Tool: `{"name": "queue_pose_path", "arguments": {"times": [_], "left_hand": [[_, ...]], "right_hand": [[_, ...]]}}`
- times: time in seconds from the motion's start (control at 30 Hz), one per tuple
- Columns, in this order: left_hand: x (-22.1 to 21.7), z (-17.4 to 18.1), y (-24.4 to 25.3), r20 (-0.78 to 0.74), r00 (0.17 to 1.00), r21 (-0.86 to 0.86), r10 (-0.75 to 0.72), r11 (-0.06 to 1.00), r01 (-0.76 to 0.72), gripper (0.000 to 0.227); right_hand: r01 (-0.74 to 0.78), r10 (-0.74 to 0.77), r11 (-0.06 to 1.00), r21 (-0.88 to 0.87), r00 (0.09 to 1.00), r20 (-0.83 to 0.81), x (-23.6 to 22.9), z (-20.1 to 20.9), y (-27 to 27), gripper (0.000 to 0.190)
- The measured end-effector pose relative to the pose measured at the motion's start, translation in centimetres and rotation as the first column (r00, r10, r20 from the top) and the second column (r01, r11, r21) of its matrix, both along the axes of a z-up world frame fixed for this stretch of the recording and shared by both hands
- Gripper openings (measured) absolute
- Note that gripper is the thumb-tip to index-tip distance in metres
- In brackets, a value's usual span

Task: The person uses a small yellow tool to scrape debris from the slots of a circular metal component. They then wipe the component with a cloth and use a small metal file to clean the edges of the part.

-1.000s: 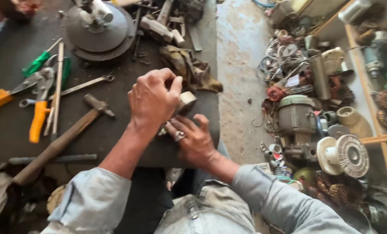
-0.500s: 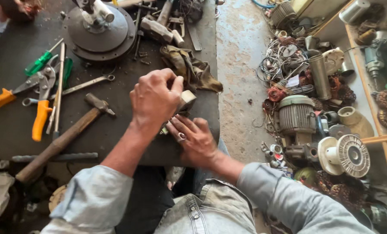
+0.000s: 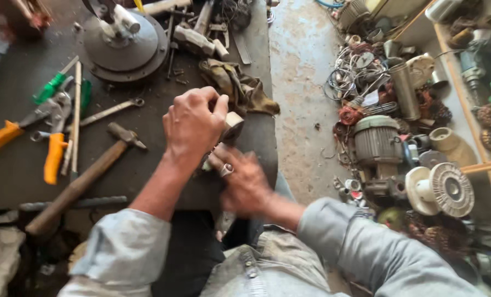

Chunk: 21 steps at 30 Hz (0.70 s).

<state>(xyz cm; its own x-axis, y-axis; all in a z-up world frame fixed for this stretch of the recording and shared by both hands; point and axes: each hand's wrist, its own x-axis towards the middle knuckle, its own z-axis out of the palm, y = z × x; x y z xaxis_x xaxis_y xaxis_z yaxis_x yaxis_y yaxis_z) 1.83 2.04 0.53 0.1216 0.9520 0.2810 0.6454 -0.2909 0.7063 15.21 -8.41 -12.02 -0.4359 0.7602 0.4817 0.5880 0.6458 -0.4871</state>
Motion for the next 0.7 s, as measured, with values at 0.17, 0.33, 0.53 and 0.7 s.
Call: {"name": "queue_pose_path", "arguments": {"times": [0.17, 0.33, 0.53, 0.7], "left_hand": [[-0.7, 0.1, 0.1, -0.031, 0.999, -0.037, 0.017, 0.999, -0.018, 0.030], [-0.4, 0.5, 0.6, -0.002, 1.000, -0.003, 0.012, 1.000, -0.012, 0.028], [0.2, 0.6, 0.6, 0.018, 1.000, 0.024, -0.006, 1.000, 0.006, 0.028], [0.1, 0.6, 0.2, -0.041, 0.999, -0.014, 0.003, 1.000, -0.004, 0.029]], "right_hand": [[0.059, -0.039, 0.997, -0.053, 0.947, 0.320, 1.5, 0.6, 1.0, 0.093], [-0.063, 0.049, 0.991, -0.116, 0.991, -0.122, -0.6, -0.6, 0.4, 0.089], [-0.020, -0.005, 0.984, -0.176, 0.991, -0.136, -3.0, -0.9, -0.6, 0.074], [-0.037, -0.028, 0.951, 0.306, 0.979, 0.204, 0.8, 0.7, -0.5, 0.083]]}}
